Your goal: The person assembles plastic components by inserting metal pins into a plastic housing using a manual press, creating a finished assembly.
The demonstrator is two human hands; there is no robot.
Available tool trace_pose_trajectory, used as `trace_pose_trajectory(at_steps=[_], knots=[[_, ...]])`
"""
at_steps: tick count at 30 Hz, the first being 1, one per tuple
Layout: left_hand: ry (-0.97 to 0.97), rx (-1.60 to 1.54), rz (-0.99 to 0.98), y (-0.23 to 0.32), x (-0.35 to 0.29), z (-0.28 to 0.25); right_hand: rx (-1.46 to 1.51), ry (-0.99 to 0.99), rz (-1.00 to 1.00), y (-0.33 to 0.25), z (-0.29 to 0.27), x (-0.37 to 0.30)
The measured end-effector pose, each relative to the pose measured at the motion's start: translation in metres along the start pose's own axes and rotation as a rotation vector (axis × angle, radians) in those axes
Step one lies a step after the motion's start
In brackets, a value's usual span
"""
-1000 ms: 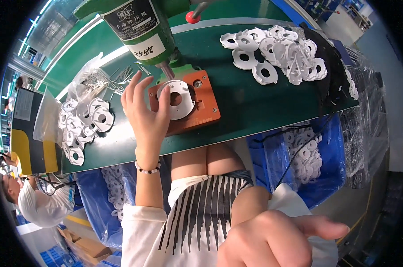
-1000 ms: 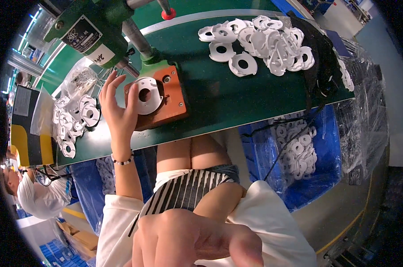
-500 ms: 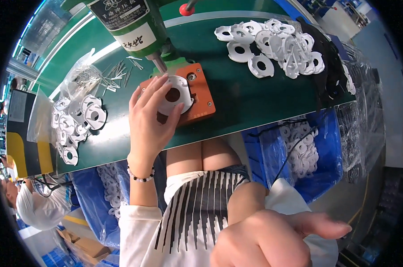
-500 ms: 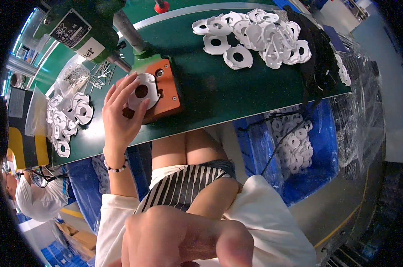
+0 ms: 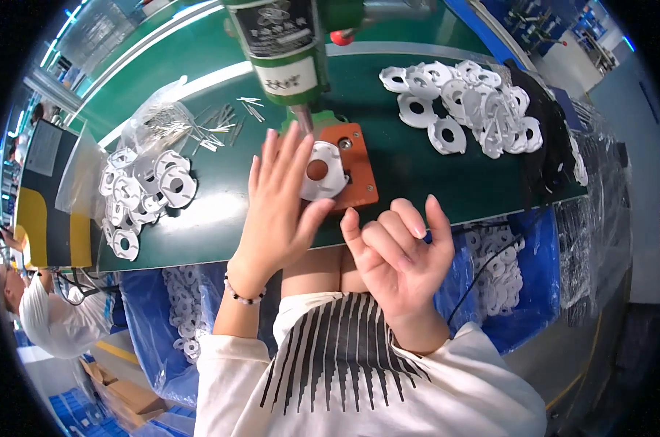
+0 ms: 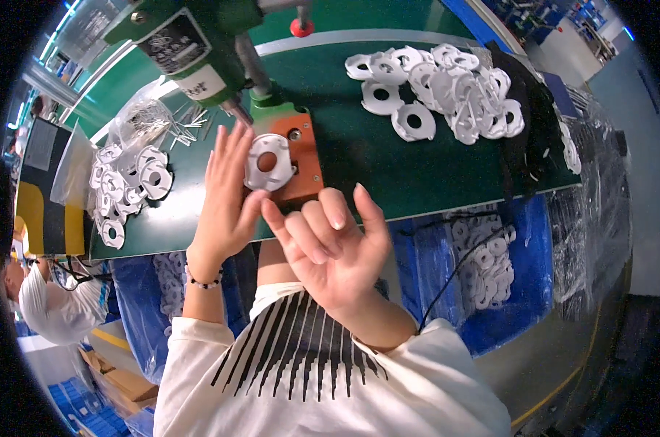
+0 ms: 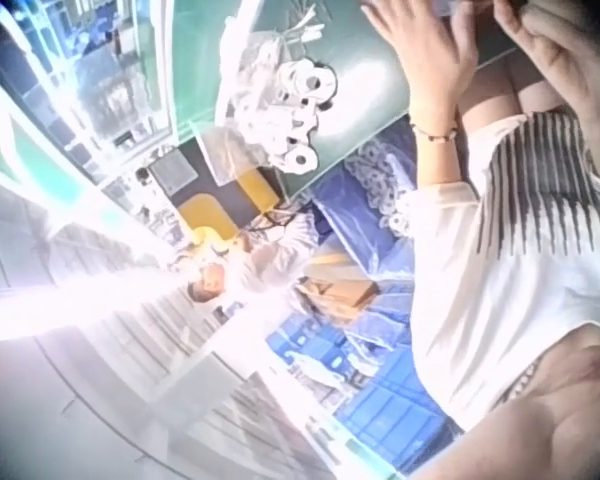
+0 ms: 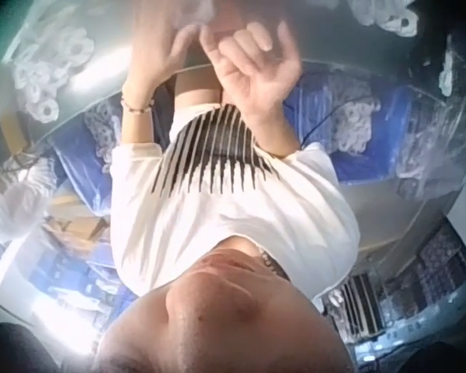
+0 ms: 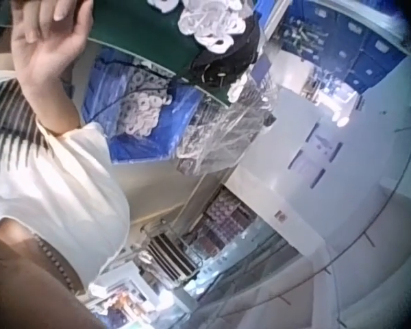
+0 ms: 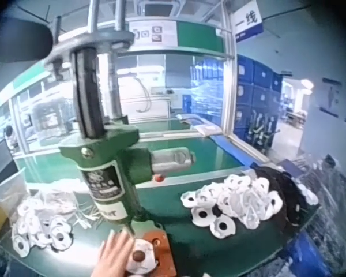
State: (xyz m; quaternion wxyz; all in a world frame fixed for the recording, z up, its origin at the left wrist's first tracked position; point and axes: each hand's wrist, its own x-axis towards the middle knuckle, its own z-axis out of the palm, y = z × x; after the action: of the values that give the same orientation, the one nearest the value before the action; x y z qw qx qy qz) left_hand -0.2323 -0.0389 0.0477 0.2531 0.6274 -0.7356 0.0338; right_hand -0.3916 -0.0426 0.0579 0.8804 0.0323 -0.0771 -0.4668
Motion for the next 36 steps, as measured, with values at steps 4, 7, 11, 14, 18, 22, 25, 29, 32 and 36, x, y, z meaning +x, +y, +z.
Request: trace_pose_trajectory(at_steps=[4, 7, 11, 14, 18, 22, 25, 29, 32, 36], knots=[[0.586, -0.402, -0.139, -0.065, 0.01, -0.01, -0.329, 0.042, -0.149, -0.018, -0.016, -0.007], [0.398, -0.2, -0.215, -0.124, 0.019, -0.013, -1.157, 0.108, -0.692, -0.043, -0.057, -0.012], [0.134, -0.029, -0.062, -0.171, 0.027, 0.001, -2.689, 0.19, -0.917, -0.076, -0.071, 0.0], [0.036, 0.038, -0.13, -0.173, 0.038, 0.015, -2.882, 0.241, -0.588, -0.094, -0.079, -0.008], [0.096, 0.154, -0.194, -0.186, 0.041, 0.038, -2.87, 0.188, -0.552, -0.094, -0.081, -0.007], [0.04, 0.185, -0.295, -0.183, 0.042, 0.043, -2.868, 0.201, -0.575, -0.092, -0.08, -0.008], [0.076, 0.084, -0.352, -0.174, 0.048, 0.025, -2.872, 0.19, -0.581, -0.092, -0.079, -0.006], [0.113, -0.2, -0.395, -0.152, 0.048, -0.001, -2.87, 0.19, -0.587, -0.093, -0.08, -0.007], [0.058, -0.501, -0.413, -0.124, 0.044, -0.015, -2.876, 0.189, -0.599, -0.094, -0.08, -0.006], [0.014, -1.051, -0.418, -0.095, 0.038, -0.022, -2.883, 0.201, -0.58, -0.094, -0.079, -0.007]])
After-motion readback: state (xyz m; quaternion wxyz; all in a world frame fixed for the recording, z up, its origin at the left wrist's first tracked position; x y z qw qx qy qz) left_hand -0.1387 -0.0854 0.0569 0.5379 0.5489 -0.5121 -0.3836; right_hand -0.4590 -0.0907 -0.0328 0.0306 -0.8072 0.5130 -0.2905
